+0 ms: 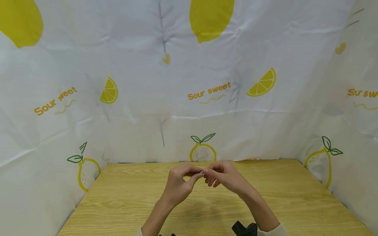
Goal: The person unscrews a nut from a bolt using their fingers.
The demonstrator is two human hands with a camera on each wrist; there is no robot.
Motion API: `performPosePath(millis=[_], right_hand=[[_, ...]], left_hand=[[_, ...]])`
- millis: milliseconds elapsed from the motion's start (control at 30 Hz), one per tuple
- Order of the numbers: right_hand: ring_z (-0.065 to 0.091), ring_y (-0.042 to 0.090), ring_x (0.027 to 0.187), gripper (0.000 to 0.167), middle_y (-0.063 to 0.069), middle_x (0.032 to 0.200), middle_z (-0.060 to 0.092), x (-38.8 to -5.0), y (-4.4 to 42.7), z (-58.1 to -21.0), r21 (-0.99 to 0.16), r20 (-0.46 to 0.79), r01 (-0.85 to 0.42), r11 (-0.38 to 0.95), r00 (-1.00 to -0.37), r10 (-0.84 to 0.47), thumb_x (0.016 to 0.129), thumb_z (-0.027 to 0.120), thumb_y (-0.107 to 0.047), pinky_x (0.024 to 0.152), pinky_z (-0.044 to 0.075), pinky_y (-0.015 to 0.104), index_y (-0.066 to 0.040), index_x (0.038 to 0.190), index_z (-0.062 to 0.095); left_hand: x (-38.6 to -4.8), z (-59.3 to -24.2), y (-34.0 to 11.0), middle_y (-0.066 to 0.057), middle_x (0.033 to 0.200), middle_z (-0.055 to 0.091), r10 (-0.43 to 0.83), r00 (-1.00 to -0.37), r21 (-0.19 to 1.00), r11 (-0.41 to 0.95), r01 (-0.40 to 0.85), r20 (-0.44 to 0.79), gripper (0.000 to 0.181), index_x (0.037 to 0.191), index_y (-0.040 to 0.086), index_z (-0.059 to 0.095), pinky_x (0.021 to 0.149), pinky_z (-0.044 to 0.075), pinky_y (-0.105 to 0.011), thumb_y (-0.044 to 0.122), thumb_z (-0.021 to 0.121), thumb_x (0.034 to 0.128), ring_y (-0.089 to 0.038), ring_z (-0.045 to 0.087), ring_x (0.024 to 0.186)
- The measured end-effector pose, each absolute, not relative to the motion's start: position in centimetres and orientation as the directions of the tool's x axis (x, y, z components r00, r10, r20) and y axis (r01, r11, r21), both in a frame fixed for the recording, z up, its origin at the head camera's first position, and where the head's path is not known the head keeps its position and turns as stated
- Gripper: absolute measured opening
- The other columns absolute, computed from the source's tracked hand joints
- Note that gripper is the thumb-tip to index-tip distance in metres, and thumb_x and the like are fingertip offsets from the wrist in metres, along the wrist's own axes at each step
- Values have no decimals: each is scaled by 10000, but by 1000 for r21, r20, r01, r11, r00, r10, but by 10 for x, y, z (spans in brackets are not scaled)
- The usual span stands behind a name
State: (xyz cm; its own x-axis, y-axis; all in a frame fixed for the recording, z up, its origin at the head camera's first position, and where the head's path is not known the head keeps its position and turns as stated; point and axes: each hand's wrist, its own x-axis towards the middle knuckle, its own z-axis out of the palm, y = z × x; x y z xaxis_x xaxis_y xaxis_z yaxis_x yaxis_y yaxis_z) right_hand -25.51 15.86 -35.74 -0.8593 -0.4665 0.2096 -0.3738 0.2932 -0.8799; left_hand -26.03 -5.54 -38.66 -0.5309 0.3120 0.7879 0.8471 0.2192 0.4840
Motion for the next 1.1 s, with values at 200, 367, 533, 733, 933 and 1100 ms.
performPosePath(millis=[200, 367, 533, 733, 933, 1100], right_hand=[[698, 146, 751, 265, 91, 882, 709, -254, 158, -357, -891, 230, -377, 253, -855, -465, 1033, 641, -227, 697, 629, 331, 27, 1061, 710], [705, 131, 762, 250, 119, 937, 723, -254, 158, -359, -900, 247, -380, 213, -848, -469, 1002, 686, -180, 699, 629, 327, 33, 1133, 681], [713, 174, 774, 259, 148, 944, 723, -254, 158, -358, -897, 227, -366, 248, -862, -453, 1023, 662, -242, 696, 632, 346, -4, 1121, 696], [723, 204, 752, 333, 143, 872, 732, -255, 158, -358, -879, 210, -376, 292, -857, -470, 1063, 592, -285, 693, 638, 373, 6, 959, 717], [705, 172, 746, 258, 58, 865, 712, -255, 158, -359, -891, 227, -378, 251, -850, -475, 1032, 643, -227, 691, 631, 345, 25, 1033, 698], [705, 153, 764, 250, 62, 908, 723, -254, 159, -358, -894, 246, -389, 224, -842, -480, 1008, 678, -184, 688, 629, 330, 35, 1130, 675]], left_hand=[[-261, -387, -56, -23, 914, 794, 309, -533, 485, 223, 846, 788, 61, 971, 110, 789, 720, 626, -200, 73, 767, 927, -85, 748, 796], [-260, -387, -56, -12, 925, 791, 309, -545, 497, 225, 838, 779, 65, 978, 110, 787, 725, 628, -204, 75, 768, 927, -81, 748, 807], [-262, -388, -55, -13, 917, 792, 300, -526, 483, 210, 850, 796, 68, 970, 116, 789, 723, 625, -193, 73, 774, 920, -113, 755, 794], [-262, -389, -54, -13, 926, 796, 298, -511, 470, 202, 859, 806, 78, 977, 123, 789, 730, 629, -200, 68, 764, 929, -120, 761, 802], [-263, -390, -55, -11, 920, 794, 300, -523, 480, 209, 852, 798, 70, 975, 117, 788, 727, 625, -192, 71, 765, 928, -108, 757, 803], [-262, -389, -55, -24, 916, 789, 304, -519, 476, 208, 855, 799, 76, 982, 103, 782, 720, 625, -192, 57, 765, 924, -106, 755, 800]])
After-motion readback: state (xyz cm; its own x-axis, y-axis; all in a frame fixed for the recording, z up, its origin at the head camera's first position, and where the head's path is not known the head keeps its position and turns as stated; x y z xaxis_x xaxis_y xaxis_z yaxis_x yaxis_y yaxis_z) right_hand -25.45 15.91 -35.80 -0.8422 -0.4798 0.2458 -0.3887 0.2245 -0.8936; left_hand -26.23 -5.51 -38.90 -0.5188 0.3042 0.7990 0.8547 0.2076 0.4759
